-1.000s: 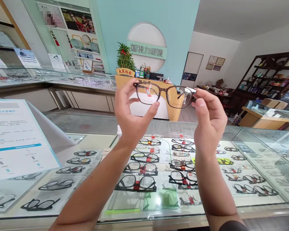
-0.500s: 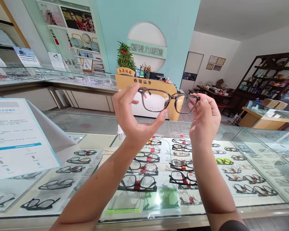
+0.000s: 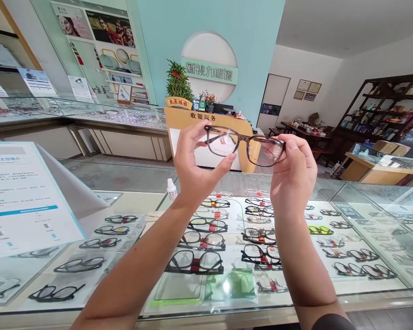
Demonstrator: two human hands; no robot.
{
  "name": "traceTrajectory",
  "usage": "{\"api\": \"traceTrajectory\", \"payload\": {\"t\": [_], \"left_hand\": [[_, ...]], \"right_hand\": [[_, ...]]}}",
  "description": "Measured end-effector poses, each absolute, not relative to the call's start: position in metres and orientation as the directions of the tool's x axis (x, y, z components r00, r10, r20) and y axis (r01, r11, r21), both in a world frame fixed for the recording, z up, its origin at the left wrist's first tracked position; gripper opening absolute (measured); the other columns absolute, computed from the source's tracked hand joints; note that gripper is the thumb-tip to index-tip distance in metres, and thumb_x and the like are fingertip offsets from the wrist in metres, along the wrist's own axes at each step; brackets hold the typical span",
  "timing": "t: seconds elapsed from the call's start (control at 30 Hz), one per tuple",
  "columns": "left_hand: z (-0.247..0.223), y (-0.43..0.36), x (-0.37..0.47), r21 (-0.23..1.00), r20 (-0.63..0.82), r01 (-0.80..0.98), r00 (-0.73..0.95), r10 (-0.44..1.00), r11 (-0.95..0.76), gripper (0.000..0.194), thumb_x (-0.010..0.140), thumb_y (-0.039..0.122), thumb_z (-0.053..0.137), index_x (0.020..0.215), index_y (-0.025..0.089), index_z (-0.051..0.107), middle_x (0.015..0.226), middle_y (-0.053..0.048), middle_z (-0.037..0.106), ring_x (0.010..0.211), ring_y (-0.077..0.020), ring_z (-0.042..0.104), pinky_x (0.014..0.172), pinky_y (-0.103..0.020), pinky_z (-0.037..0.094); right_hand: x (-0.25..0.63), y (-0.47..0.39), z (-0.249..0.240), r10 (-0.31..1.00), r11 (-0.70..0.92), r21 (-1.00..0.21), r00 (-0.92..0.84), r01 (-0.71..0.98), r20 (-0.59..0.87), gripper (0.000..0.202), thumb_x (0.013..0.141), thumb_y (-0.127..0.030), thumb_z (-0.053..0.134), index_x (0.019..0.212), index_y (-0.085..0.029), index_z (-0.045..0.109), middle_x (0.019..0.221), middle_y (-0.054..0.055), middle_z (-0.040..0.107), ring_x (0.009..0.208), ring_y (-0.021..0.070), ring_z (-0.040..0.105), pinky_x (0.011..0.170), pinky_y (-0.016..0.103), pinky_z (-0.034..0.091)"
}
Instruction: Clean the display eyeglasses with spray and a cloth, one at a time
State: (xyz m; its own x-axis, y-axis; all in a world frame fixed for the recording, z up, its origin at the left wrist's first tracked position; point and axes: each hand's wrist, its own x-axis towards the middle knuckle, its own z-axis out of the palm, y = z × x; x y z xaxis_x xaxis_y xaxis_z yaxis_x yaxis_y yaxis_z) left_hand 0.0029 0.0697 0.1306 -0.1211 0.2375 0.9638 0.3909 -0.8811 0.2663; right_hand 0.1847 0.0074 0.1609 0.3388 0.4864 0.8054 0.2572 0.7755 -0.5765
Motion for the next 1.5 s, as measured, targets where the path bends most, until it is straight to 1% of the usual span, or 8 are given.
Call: {"api": "traceTrajectory", "payload": {"t": [0.17,0.33,0.63,0.9,1.13,1.3,1.4,1.5], "left_hand": [[0.142,0.064,-0.007,0.132,0.989,0.434,-0.002,0.146,-0.891,0.071,0.092,0.057,0.082,0.153,0.032,0.055,0.146,-0.011,0.067,0.135,-0.0333,0.068,0.096,-0.048,0.065],[0.152,0.054,-0.01,-0.05,0.989,0.486,0.148,0.025,-0.873,0.07,0.084,0.042,0.09,0.148,0.028,0.062,0.139,-0.009,0.072,0.127,-0.0333,0.071,0.099,-0.053,0.067],[0.156,0.039,-0.009,0.041,0.965,0.52,0.202,0.17,-0.853,0.069,0.08,0.038,0.09,0.145,0.03,0.065,0.139,-0.009,0.073,0.131,-0.0348,0.07,0.116,-0.056,0.06],[0.16,0.033,-0.009,0.139,0.952,0.438,0.189,0.242,-0.888,0.067,0.08,0.039,0.091,0.142,0.032,0.068,0.134,-0.008,0.074,0.126,-0.0348,0.069,0.107,-0.058,0.064],[0.156,0.037,-0.011,0.253,0.926,0.291,0.201,0.318,-0.922,0.073,0.083,0.04,0.092,0.149,0.033,0.064,0.139,-0.01,0.072,0.122,-0.0312,0.074,0.099,-0.051,0.068],[0.152,0.045,-0.011,0.345,0.902,0.149,0.22,0.372,-0.927,0.075,0.084,0.047,0.092,0.152,0.034,0.062,0.145,-0.011,0.071,0.119,-0.0294,0.075,0.091,-0.044,0.07],[0.15,0.05,-0.011,0.373,0.889,0.13,0.234,0.394,-0.919,0.077,0.086,0.052,0.091,0.154,0.034,0.06,0.146,-0.012,0.07,0.12,-0.0294,0.075,0.088,-0.041,0.069],[0.15,0.052,-0.01,0.36,0.893,0.163,0.225,0.39,-0.919,0.078,0.086,0.054,0.089,0.155,0.034,0.057,0.148,-0.012,0.067,0.121,-0.0287,0.074,0.09,-0.041,0.067]], "right_hand": [[0.201,-0.002,0.169,0.461,0.782,-0.516,0.234,0.35,0.856,0.017,0.103,-0.04,0.065,0.109,-0.027,0.075,0.113,0.008,0.079,0.111,0.026,0.076,0.102,0.047,0.061],[0.214,-0.015,0.178,0.587,0.705,-0.486,-0.04,0.516,0.809,0.012,0.101,-0.033,0.072,0.095,-0.026,0.079,0.1,0.004,0.082,0.098,0.0236,0.075,0.096,0.045,0.059],[0.221,-0.019,0.182,0.652,0.695,-0.5,-0.159,0.517,0.742,0.01,0.099,-0.028,0.074,0.095,-0.029,0.084,0.117,0.005,0.082,0.115,0.025,0.076,0.109,0.049,0.057],[0.225,-0.019,0.183,0.701,0.689,-0.567,-0.219,0.452,0.678,0.012,0.1,-0.032,0.074,0.094,-0.03,0.084,0.125,0.004,0.082,0.121,0.0266,0.075,0.111,0.053,0.057],[0.225,-0.011,0.182,0.71,0.701,-0.616,-0.264,0.36,0.653,0.012,0.101,-0.031,0.074,0.094,-0.03,0.084,0.128,0.003,0.081,0.122,0.0243,0.075,0.118,0.054,0.052],[0.224,-0.003,0.177,0.759,0.641,-0.738,-0.313,0.21,0.571,0.014,0.101,-0.038,0.076,0.094,-0.028,0.084,0.115,0.004,0.085,0.107,0.0225,0.076,0.103,0.046,0.06],[0.223,0.002,0.174,0.79,0.596,-0.784,-0.301,0.175,0.534,0.017,0.098,-0.042,0.08,0.093,-0.026,0.085,0.097,0.002,0.084,0.09,0.0193,0.073,0.089,0.039,0.06],[0.223,0.005,0.172,0.795,0.6,-0.781,-0.24,0.175,0.557,0.018,0.096,-0.041,0.081,0.091,-0.025,0.086,0.093,0.002,0.083,0.085,0.0181,0.071,0.084,0.037,0.058]]}}
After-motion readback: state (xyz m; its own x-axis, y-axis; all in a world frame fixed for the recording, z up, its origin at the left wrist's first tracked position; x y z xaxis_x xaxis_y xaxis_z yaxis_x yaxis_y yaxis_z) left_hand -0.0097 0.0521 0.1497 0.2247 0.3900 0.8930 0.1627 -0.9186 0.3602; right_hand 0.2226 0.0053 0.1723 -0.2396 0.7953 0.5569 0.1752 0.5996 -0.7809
